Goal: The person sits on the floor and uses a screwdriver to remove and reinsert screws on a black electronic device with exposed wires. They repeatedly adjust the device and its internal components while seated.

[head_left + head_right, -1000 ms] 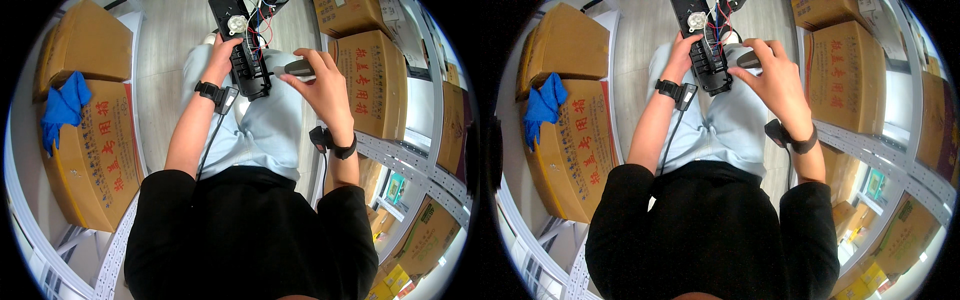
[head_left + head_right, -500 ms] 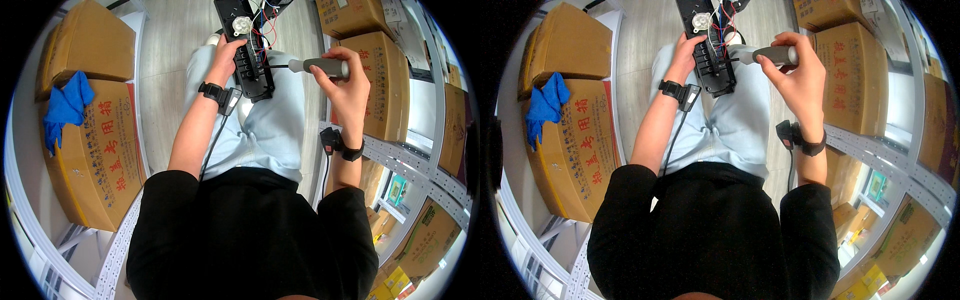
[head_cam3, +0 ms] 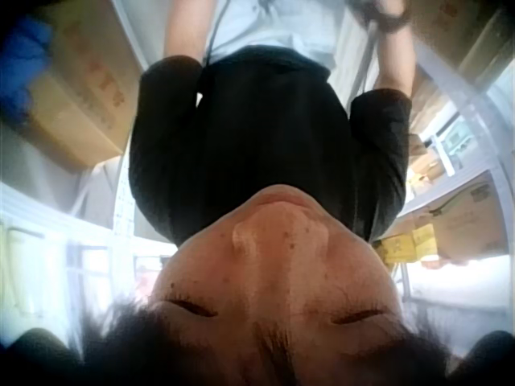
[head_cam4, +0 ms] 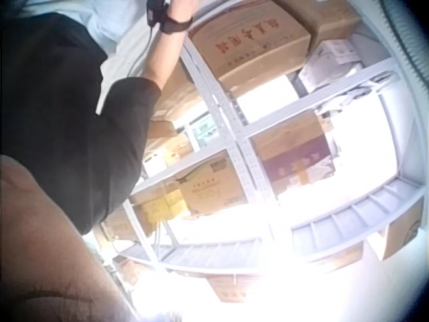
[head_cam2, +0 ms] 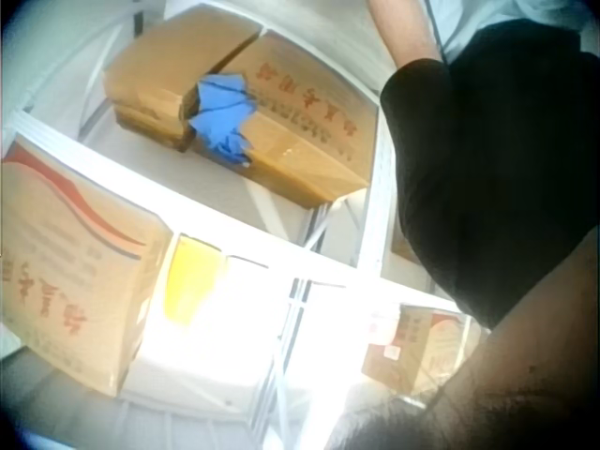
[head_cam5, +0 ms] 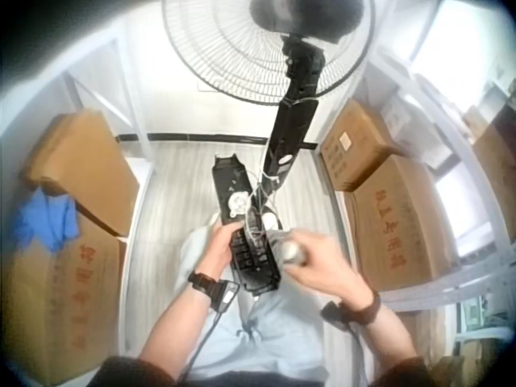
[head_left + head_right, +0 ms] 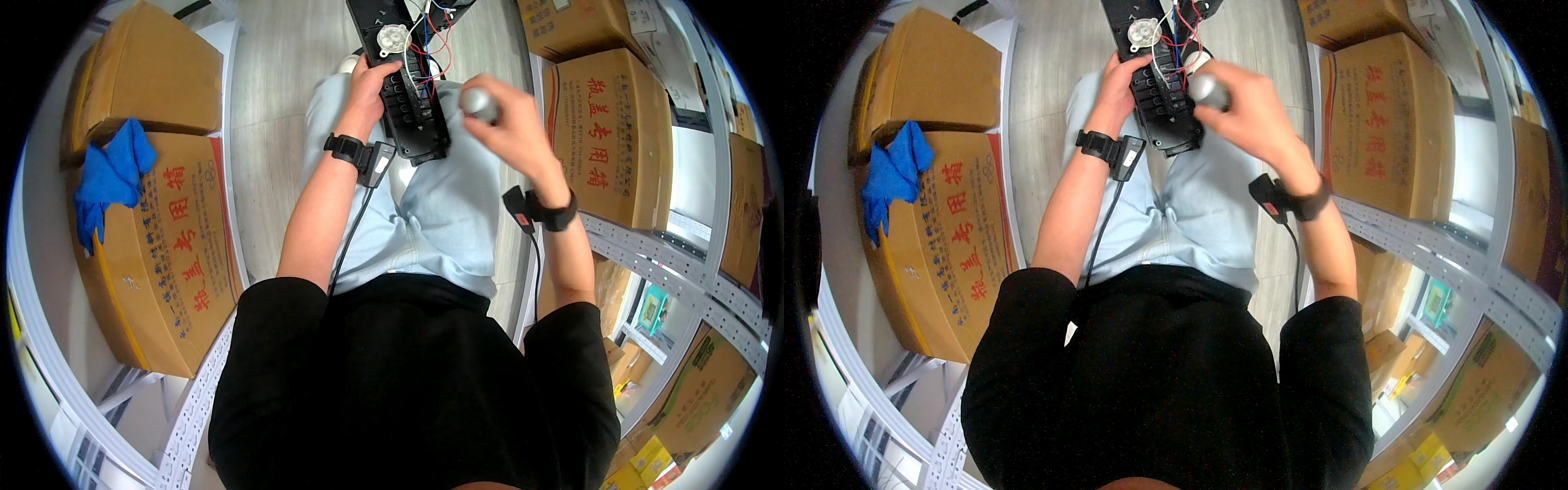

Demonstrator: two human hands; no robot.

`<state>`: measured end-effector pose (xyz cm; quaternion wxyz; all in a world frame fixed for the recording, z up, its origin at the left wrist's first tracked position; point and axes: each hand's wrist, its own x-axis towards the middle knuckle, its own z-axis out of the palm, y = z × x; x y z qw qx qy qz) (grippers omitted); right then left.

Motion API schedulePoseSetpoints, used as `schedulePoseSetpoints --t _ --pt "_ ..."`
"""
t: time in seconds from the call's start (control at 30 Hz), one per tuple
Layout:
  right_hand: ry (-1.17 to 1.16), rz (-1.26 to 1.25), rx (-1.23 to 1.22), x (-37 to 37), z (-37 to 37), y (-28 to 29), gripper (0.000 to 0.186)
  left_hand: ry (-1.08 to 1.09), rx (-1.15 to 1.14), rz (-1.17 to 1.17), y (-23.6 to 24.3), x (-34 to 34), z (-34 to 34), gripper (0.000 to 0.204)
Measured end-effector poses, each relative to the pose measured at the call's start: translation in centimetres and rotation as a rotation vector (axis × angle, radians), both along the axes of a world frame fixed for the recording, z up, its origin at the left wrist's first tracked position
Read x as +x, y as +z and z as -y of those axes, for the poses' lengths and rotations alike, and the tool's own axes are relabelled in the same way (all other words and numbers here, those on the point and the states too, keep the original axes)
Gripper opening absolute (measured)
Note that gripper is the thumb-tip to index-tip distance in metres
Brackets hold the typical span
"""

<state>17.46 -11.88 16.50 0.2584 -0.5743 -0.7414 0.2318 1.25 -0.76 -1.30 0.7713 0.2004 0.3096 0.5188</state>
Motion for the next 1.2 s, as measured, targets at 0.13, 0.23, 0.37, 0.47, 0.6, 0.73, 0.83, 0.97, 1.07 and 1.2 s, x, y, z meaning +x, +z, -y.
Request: schedulePoseSetpoints --t 0.13,0.23,0.37,0.47,0.6,0.73,0.83,0.97,1.07,1.2 --pt "0.125 0.362 -0.119 -1.6 -0.3 -4.5 0.024 -0.005 -0.007 0.000 0.0 0.1 -0.1 0.037" --pt "0.092 0.420 -0.178 -2.5 -0.2 -6.7 0.023 0.004 -0.001 -0.009 -0.5 0.1 -0.2 0.036" --pt "0.110 0.459 -0.133 -2.5 -0.2 -8.3 0.021 0.020 -0.004 -0.042 -0.1 0.2 0.2 0.034" --pt "0.117 0.400 -0.087 -2.4 -0.5 -8.3 0.022 0.020 -0.002 -0.037 0.2 0.2 0.2 0.034" --pt "0.081 0.421 -0.171 -2.6 -0.7 -8.0 0.024 0.018 -0.005 -0.035 0.1 0.2 0.1 0.033" --pt "0.063 0.439 -0.166 -3.0 -0.7 -8.2 0.025 0.021 -0.003 -0.048 0.1 0.2 0.1 0.034" --pt "0.039 0.404 -0.163 -3.0 -0.8 -8.3 0.025 0.019 -0.006 -0.038 -0.1 0.2 0.0 0.034" --pt "-0.036 0.443 -0.184 -3.9 -0.9 -7.9 0.023 0.013 -0.015 -0.033 -0.2 0.2 0.0 0.034" --pt "-0.109 0.439 -0.246 -4.0 -1.2 -8.2 0.027 0.027 -0.016 -0.039 -0.4 0.3 -0.1 0.035" --pt "-0.164 0.414 -0.311 -4.0 -1.7 -8.0 0.035 0.033 0.000 -0.026 -0.7 0.4 -0.2 0.035"
